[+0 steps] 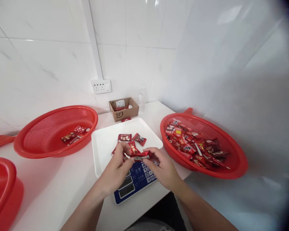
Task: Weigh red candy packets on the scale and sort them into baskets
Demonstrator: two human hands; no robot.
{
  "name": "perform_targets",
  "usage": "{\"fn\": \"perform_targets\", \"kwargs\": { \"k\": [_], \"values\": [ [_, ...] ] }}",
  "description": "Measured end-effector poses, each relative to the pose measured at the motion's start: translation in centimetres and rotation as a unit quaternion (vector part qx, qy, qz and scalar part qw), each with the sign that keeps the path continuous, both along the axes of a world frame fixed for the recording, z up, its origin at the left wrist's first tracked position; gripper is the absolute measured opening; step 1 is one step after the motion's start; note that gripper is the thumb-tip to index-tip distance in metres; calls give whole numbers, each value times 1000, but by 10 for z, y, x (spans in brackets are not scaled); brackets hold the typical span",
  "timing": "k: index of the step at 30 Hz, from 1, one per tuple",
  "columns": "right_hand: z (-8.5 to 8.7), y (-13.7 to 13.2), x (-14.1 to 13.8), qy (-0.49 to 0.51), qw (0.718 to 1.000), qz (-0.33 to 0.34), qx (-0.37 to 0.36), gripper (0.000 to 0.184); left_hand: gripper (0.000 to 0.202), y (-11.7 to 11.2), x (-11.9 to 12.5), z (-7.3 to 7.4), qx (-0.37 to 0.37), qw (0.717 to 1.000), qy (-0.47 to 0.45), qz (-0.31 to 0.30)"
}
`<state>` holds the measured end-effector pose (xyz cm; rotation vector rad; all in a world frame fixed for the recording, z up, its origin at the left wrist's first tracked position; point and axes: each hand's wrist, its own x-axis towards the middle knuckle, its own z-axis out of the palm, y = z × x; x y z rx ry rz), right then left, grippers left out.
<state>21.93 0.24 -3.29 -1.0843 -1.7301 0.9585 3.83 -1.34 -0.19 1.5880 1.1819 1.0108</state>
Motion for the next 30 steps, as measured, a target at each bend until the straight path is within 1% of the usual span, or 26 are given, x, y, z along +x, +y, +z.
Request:
{"fn": "perform_targets", "kwargs": {
  "k": [2,3,5,8,10,13,17,19,21,24,26,27,30],
  "values": [
    [-3,11,6,-32,997,-64,2,26,28,5,-7,0,3,999,27,34],
    [-4,16,9,-57,994,-88,8,28,33,7,-10,0,4,998,40,45],
    [-6,25,12,-116,986,-113,31,32,33,10,-13,-2,9,996,65,62],
    [-9,33,13,-201,971,-108,65,32,19,14,-15,-5,19,991,102,83],
    [-10,36,11,-255,959,-98,78,28,12,15,-16,-6,20,987,131,85],
    [-11,39,6,-325,936,-97,95,23,12,16,-16,-6,21,983,166,74],
    [-10,45,0,-381,913,-103,104,21,13,14,-16,-8,23,983,174,59],
    [-10,48,-1,-393,907,-108,103,22,19,13,-16,-10,28,983,174,49],
    [-10,50,-1,-401,903,-114,105,23,22,14,-18,-10,34,983,174,53],
    [-7,50,-2,-394,903,-125,121,23,22,14,-20,-11,28,982,176,62],
    [-4,46,-4,-363,914,-118,138,23,23,15,-21,-12,12,981,187,52],
    [-2,43,-5,-341,922,-104,147,22,23,15,-21,-13,7,980,193,45],
    [1,35,-11,-287,943,-38,165,20,23,17,-21,-17,20,977,206,44]
  ]
}}
